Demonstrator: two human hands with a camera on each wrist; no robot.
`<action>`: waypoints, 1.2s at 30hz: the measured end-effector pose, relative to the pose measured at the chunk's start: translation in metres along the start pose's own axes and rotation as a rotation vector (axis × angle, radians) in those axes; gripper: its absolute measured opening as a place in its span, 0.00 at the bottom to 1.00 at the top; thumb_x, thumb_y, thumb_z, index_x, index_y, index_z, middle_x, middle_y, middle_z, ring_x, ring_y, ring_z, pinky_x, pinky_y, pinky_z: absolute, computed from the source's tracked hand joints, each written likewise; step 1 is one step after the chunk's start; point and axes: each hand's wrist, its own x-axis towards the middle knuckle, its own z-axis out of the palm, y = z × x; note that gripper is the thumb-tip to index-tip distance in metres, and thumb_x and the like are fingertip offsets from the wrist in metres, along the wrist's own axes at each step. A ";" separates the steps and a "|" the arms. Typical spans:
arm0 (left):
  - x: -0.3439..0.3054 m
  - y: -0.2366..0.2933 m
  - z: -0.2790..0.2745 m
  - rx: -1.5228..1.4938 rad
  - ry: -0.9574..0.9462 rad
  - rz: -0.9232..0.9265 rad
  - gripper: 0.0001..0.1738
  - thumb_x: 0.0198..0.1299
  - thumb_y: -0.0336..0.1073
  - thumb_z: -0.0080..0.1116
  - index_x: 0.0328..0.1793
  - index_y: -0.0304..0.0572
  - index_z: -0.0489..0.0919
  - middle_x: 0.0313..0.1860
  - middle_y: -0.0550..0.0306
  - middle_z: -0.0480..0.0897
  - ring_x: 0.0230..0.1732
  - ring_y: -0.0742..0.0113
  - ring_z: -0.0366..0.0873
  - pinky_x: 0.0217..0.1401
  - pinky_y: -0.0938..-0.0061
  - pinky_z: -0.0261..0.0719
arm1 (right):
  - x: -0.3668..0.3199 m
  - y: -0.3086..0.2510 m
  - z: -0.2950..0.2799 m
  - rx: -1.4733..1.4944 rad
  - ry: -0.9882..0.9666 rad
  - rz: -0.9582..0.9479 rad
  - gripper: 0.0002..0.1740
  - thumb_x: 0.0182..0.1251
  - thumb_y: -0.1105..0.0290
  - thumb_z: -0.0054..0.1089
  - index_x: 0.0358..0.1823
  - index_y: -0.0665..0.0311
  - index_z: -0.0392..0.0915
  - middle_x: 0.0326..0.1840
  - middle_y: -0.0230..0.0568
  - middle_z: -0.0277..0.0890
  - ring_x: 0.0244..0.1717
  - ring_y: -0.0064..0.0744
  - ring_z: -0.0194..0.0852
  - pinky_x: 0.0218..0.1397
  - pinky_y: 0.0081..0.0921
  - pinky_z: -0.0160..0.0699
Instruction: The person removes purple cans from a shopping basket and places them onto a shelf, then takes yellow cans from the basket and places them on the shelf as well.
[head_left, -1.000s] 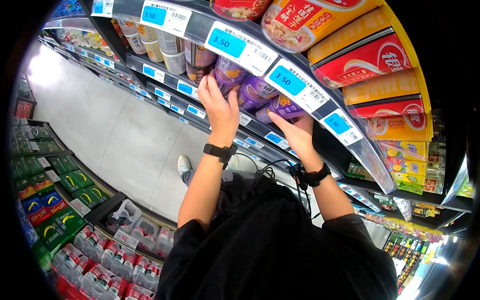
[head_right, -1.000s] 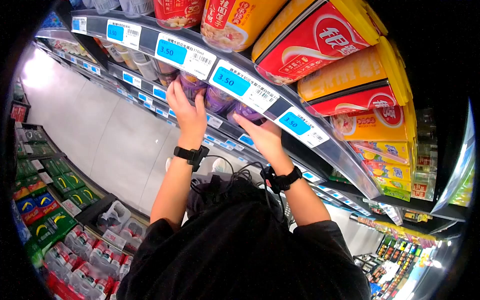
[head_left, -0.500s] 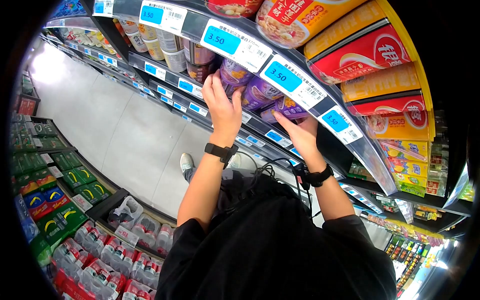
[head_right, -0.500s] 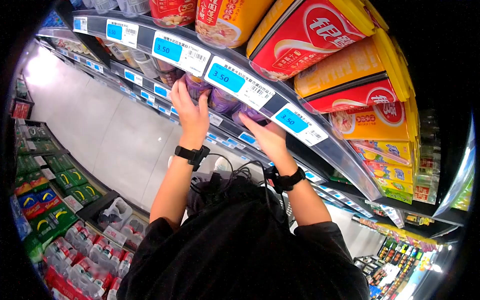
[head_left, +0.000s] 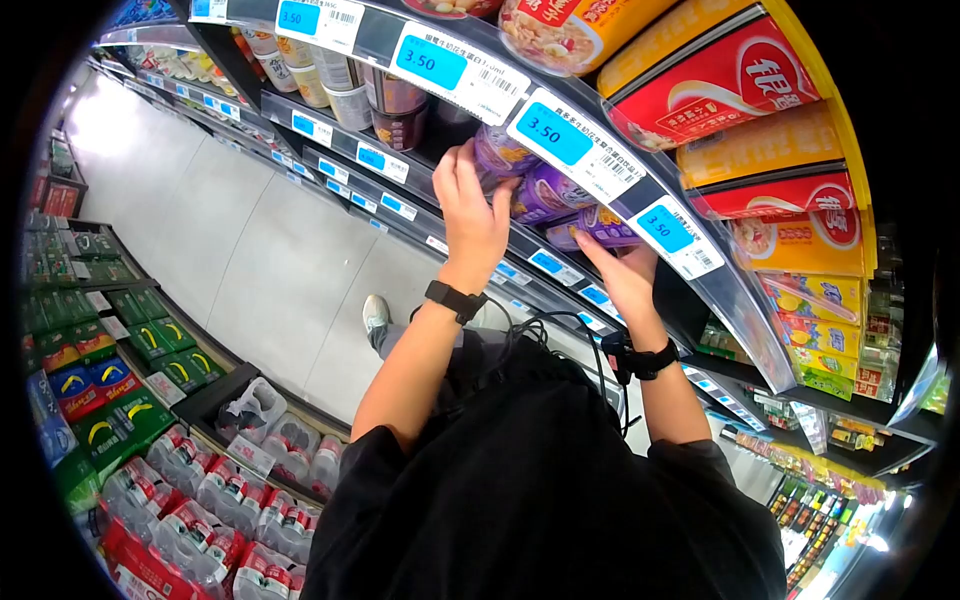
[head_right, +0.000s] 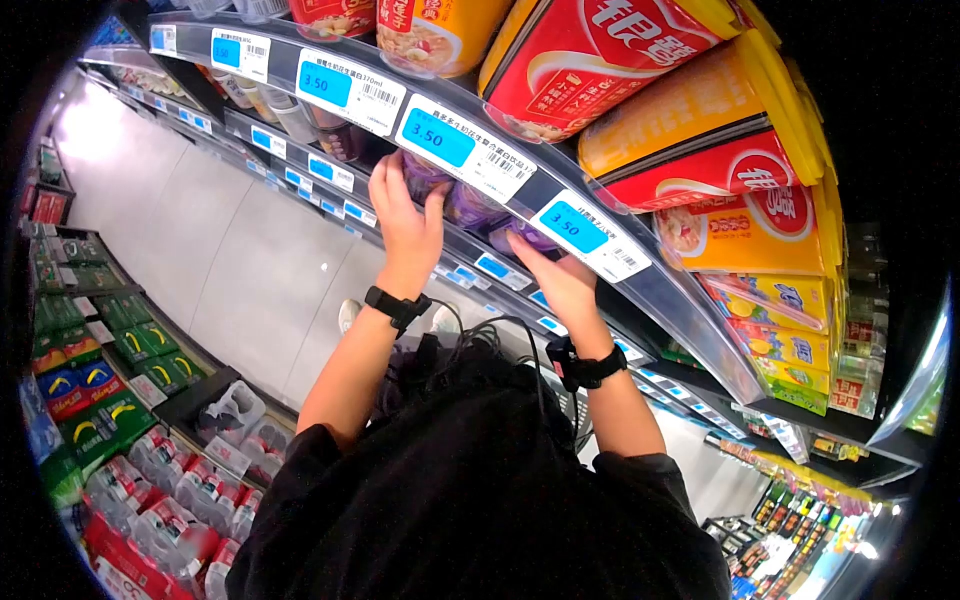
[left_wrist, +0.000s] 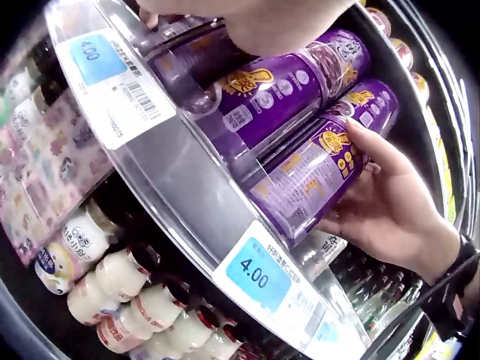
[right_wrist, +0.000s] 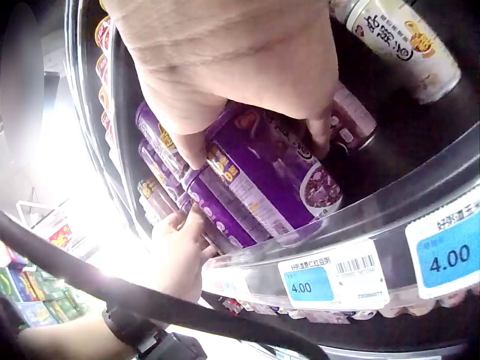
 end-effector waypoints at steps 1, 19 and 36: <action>-0.002 0.002 0.001 0.007 0.004 -0.003 0.37 0.54 0.31 0.64 0.68 0.30 0.60 0.63 0.38 0.62 0.63 0.41 0.61 0.66 0.57 0.59 | -0.001 0.001 -0.002 0.003 -0.008 0.001 0.18 0.54 0.69 0.72 0.45 0.68 0.80 0.43 0.35 0.80 0.43 0.23 0.76 0.48 0.24 0.74; -0.021 0.011 0.012 -0.071 -0.035 -0.036 0.37 0.54 0.34 0.65 0.69 0.34 0.61 0.62 0.40 0.62 0.62 0.43 0.62 0.65 0.57 0.62 | -0.016 0.023 -0.077 -0.829 0.041 -0.290 0.19 0.69 0.63 0.48 0.54 0.68 0.73 0.54 0.55 0.75 0.57 0.54 0.71 0.59 0.40 0.71; -0.021 0.015 0.005 -0.033 -0.129 -0.020 0.32 0.62 0.31 0.56 0.71 0.33 0.58 0.64 0.38 0.61 0.65 0.43 0.61 0.67 0.58 0.60 | 0.026 0.016 -0.093 -0.986 0.113 -0.715 0.16 0.71 0.63 0.47 0.52 0.65 0.74 0.52 0.50 0.76 0.56 0.45 0.74 0.56 0.35 0.73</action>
